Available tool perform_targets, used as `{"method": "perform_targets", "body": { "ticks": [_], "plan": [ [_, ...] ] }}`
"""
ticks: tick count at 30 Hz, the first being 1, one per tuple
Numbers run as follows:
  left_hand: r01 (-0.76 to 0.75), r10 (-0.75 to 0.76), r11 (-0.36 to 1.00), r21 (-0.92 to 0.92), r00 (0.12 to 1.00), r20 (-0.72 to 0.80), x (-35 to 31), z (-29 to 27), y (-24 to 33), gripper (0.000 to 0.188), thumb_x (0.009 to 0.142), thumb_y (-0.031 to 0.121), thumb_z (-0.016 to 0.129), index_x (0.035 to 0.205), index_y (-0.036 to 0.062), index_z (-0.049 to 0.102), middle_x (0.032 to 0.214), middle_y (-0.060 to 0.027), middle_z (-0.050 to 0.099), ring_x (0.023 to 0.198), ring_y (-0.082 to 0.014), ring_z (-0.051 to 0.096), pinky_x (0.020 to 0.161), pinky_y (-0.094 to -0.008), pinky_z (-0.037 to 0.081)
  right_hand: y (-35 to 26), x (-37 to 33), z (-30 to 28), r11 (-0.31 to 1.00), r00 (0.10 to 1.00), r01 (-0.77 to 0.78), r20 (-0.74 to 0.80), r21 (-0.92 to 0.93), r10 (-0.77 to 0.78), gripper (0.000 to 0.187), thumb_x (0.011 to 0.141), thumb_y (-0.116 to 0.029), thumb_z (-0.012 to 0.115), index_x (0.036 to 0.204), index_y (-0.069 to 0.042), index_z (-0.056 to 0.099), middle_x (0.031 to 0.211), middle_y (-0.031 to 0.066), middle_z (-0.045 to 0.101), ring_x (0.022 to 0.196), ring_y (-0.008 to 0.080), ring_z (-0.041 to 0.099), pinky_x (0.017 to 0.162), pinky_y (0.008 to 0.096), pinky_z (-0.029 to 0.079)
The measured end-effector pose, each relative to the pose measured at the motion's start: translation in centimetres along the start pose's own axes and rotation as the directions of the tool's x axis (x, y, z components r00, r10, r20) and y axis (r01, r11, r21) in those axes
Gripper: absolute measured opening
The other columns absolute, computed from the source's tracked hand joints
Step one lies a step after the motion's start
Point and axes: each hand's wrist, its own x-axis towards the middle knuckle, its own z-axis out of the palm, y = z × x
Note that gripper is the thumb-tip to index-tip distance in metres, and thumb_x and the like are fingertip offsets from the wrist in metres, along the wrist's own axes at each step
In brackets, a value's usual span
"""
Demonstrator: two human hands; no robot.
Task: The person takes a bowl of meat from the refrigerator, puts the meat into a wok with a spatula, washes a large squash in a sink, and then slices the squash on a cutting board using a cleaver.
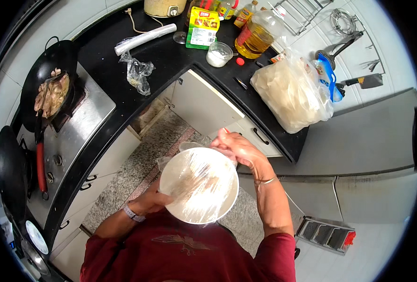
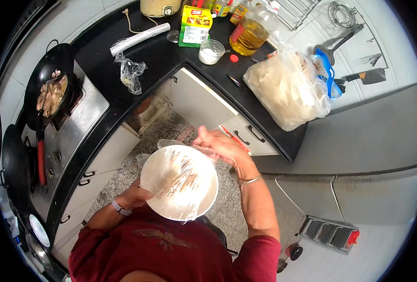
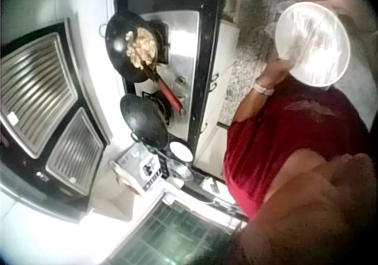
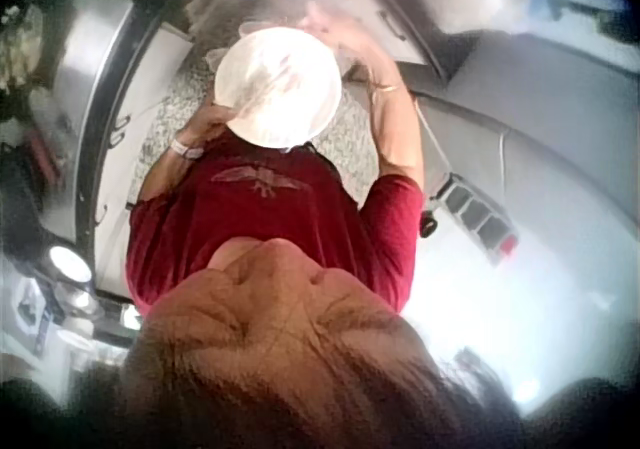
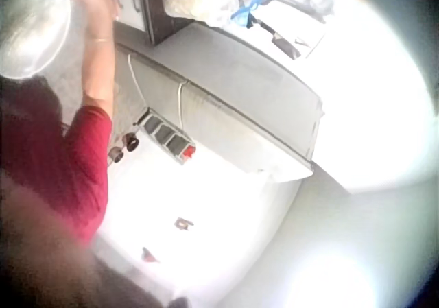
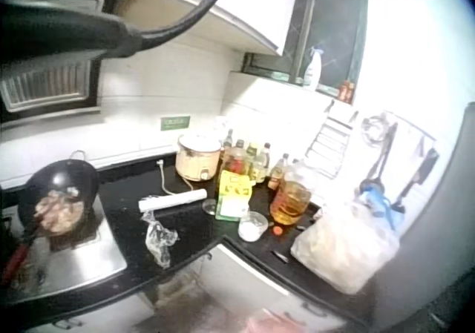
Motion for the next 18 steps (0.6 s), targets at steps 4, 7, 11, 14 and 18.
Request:
{"method": "perform_targets", "body": {
  "ticks": [4,7,11,14,18],
  "plan": [
    [-0.031,0.031,0.999,0.024,1.0,0.0,0.3,-0.1,0.5,0.102,0.068,0.026,0.074,0.151,-0.0001,0.021,0.146,-0.0172,0.04,0.135,-0.0275,0.042,0.111,-0.0405,0.036,2.4,-3.4,-1.7,0.968,0.984,0.079,0.138,0.24,-0.114,0.034,0.094,-0.031,0.067,0.109,0.0,0.068,0.094,0.0033,0.067,0.084,0.0099,0.06,0.073,0.0266,0.051],
    [-0.04,0.041,0.999,0.029,0.999,-0.006,0.7,-0.2,0.6,0.103,0.068,0.026,0.075,0.151,0.0002,0.021,0.146,-0.0175,0.041,0.134,-0.0281,0.043,0.111,-0.0403,0.037,2.5,-5.1,0.2,0.943,0.95,0.312,-0.012,0.116,-0.313,0.024,0.093,-0.021,0.069,0.108,-0.003,0.066,0.093,0.0027,0.066,0.083,0.012,0.061,0.075,0.0277,0.051],
    [-0.049,0.049,0.998,0.031,0.999,-0.011,1.1,-0.1,0.5,0.101,0.069,0.025,0.075,0.151,0.0004,0.022,0.144,-0.0168,0.043,0.133,-0.0286,0.045,0.111,-0.0404,0.038,3.3,-5.4,0.5,0.814,0.93,0.366,-0.215,0.451,-0.299,0.01,0.095,-0.011,0.062,0.093,-0.002,0.065,0.09,0.0062,0.066,0.081,0.0153,0.064,0.078,0.0302,0.055],
    [-0.064,0.064,0.998,0.001,0.998,-0.023,1.3,-0.6,0.1,0.097,0.071,0.021,0.075,0.15,0.0005,0.023,0.144,-0.0159,0.044,0.132,-0.0281,0.046,0.11,-0.0399,0.04,3.2,-6.4,1.2,0.721,0.897,0.44,-0.294,0.535,-0.329,0.012,0.098,-0.009,0.056,0.092,-0.001,0.061,0.087,0.0076,0.065,0.08,0.0167,0.065,0.075,0.0326,0.056],
    [-0.057,0.057,0.998,-0.014,0.998,-0.031,1.1,-0.9,0.1,0.093,0.072,0.017,0.074,0.149,0.0001,0.026,0.142,-0.0152,0.046,0.13,-0.0277,0.049,0.108,-0.0395,0.042,3.6,-7.4,1.7,0.784,0.87,0.451,-0.404,0.426,-0.282,0.014,0.1,-0.012,0.05,0.092,-0.002,0.055,0.077,0.0073,0.062,0.065,0.0157,0.062,0.061,0.0292,0.055]
  ]
}}
